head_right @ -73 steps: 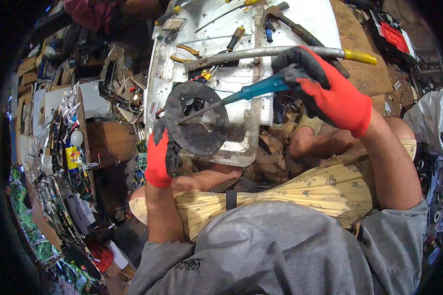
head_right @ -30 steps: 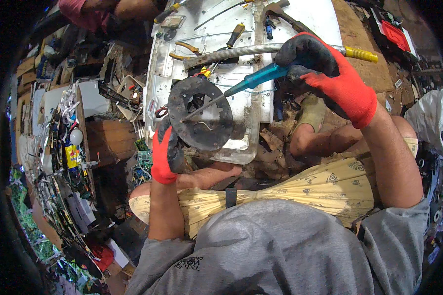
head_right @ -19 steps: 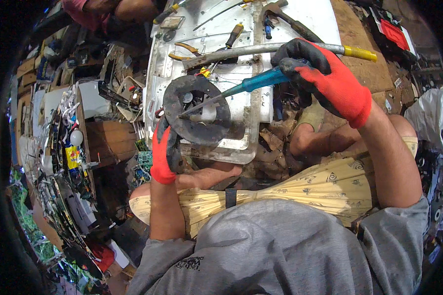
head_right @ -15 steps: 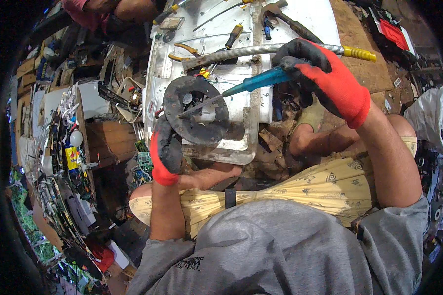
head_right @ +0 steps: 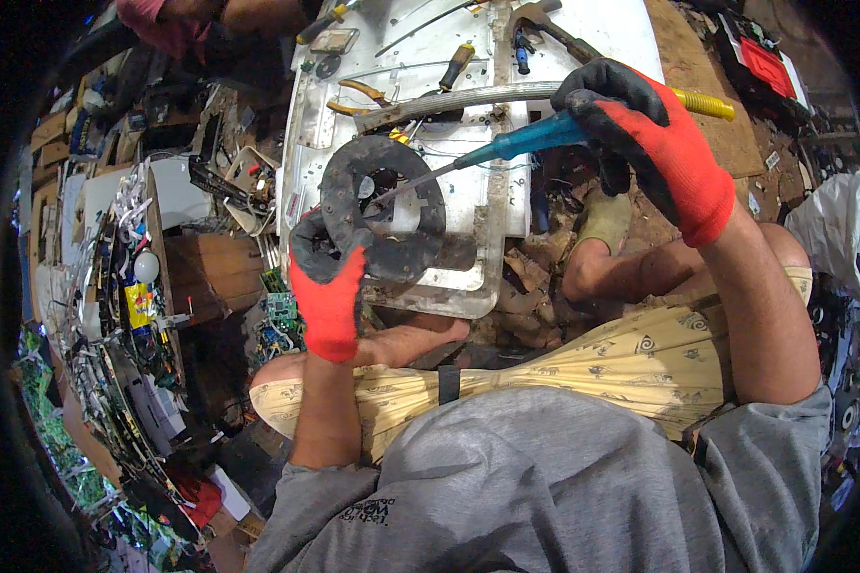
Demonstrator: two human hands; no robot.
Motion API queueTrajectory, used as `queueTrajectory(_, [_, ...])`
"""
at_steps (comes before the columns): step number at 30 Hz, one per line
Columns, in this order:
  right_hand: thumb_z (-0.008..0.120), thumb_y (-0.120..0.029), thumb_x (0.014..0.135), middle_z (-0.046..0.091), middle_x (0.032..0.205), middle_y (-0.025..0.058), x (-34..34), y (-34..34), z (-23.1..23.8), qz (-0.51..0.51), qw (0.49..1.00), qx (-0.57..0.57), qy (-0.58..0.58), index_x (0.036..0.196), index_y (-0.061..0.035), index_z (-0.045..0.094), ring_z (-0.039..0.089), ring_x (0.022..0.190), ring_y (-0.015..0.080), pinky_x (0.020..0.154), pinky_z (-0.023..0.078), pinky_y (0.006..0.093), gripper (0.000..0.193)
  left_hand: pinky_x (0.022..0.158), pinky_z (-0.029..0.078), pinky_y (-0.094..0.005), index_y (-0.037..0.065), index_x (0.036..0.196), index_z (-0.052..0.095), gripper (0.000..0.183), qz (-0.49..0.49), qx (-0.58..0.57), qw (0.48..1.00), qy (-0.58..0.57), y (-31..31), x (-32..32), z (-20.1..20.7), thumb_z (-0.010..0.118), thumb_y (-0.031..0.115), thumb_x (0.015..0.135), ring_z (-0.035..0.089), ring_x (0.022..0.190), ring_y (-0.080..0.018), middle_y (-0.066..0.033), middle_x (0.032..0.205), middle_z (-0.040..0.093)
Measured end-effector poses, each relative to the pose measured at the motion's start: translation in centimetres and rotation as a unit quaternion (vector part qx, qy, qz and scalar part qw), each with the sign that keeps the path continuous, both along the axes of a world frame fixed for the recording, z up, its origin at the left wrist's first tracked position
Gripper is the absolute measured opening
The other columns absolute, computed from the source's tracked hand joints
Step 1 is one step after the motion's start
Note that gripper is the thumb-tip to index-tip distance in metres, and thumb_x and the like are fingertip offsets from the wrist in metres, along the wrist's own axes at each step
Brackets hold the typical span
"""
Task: The person uses a screwdriver to remove screws from a circular electronic component, then uses pliers to pull out a metal pin. The person continues to manipulate the component and tools throughout the clip.
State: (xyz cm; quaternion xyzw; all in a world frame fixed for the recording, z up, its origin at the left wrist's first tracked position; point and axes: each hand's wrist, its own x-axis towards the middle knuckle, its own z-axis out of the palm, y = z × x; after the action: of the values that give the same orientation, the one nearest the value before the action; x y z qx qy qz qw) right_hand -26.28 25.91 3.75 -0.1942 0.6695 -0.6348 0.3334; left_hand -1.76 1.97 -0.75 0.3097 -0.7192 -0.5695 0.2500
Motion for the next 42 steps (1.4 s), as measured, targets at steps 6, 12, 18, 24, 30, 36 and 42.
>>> queueTrajectory(6, [0.063,-0.029,0.095,0.055,0.074,-0.0038,0.2,0.0,0.4,-0.007,1.000,-0.008,-0.013,0.106,-0.0063,0.065,0.046,0.052,0.0034,0.045,0.036,0.0209,0.025,0.079,0.049,-0.0298,0.001,0.108,0.054,0.039,0.013,-0.180,0.983,0.004,0.7,0.0,-0.5,0.078,0.005,0.077,0.057,0.087,-0.0151,-0.0072,0.100,0.058])
queueTrajectory(12, [0.060,-0.028,0.096,0.060,0.090,-0.0003,-0.5,0.6,0.3,0.031,0.999,0.005,0.004,0.108,-0.0052,0.060,0.048,0.052,0.0051,0.047,0.039,0.0212,0.026,0.077,0.049,-0.0316,0.001,0.102,0.057,0.038,-0.023,-0.286,0.957,-0.033,0.3,0.3,0.1,0.081,0.010,0.073,0.058,0.084,-0.0219,-0.0118,0.099,0.058])
queueTrajectory(18, [0.063,-0.027,0.095,0.058,0.076,-0.0037,0.4,0.3,0.7,-0.002,1.000,-0.029,0.000,0.107,-0.0065,0.063,0.045,0.055,0.0016,0.045,0.034,0.0195,0.024,0.073,0.051,-0.0325,0.001,0.098,0.057,0.039,-0.011,-0.191,0.976,-0.101,0.2,-0.4,1.3,0.084,0.011,0.072,0.060,0.081,-0.0200,-0.0116,0.097,0.061])
queueTrajectory(24, [0.062,-0.029,0.095,0.059,0.080,-0.0041,0.1,0.6,0.8,0.015,1.000,-0.015,0.005,0.107,-0.0075,0.063,0.045,0.056,0.0010,0.045,0.033,0.0187,0.024,0.073,0.051,-0.0298,0.001,0.102,0.058,0.039,0.006,-0.108,0.992,-0.068,0.8,-0.9,1.5,0.083,0.008,0.073,0.060,0.080,-0.0152,-0.0076,0.093,0.063])
queueTrajectory(30, [0.062,-0.028,0.096,0.058,0.078,-0.0045,0.1,0.5,0.6,0.029,0.999,-0.020,0.007,0.107,-0.0075,0.063,0.044,0.056,0.0007,0.045,0.033,0.0189,0.024,0.073,0.050,-0.0285,0.001,0.104,0.057,0.040,0.003,-0.086,0.994,-0.064,0.2,-0.4,1.3,0.083,0.005,0.073,0.059,0.083,-0.0136,-0.0069,0.095,0.062])
queueTrajectory(36, [0.059,-0.028,0.097,0.057,0.082,-0.0015,0.2,0.4,0.8,0.014,1.000,-0.003,0.022,0.103,-0.0069,0.060,0.048,0.052,0.0043,0.046,0.038,0.0206,0.022,0.080,0.049,-0.0306,0.002,0.107,0.056,0.043,0.000,-0.100,0.994,-0.050,-0.1,-0.1,0.8,0.082,0.002,0.072,0.057,0.087,-0.0144,-0.0055,0.097,0.060])
queueTrajectory(42, [0.059,-0.032,0.097,0.055,0.078,-0.0020,0.0,0.7,1.1,0.029,0.999,0.002,0.016,0.104,-0.0071,0.059,0.048,0.053,0.0038,0.047,0.037,0.0201,0.026,0.089,0.048,-0.0307,0.001,0.121,0.053,0.053,-0.028,-0.102,0.993,-0.046,-0.3,-0.1,0.9,0.078,-0.001,0.074,0.057,0.100,-0.0159,-0.0084,0.112,0.059])
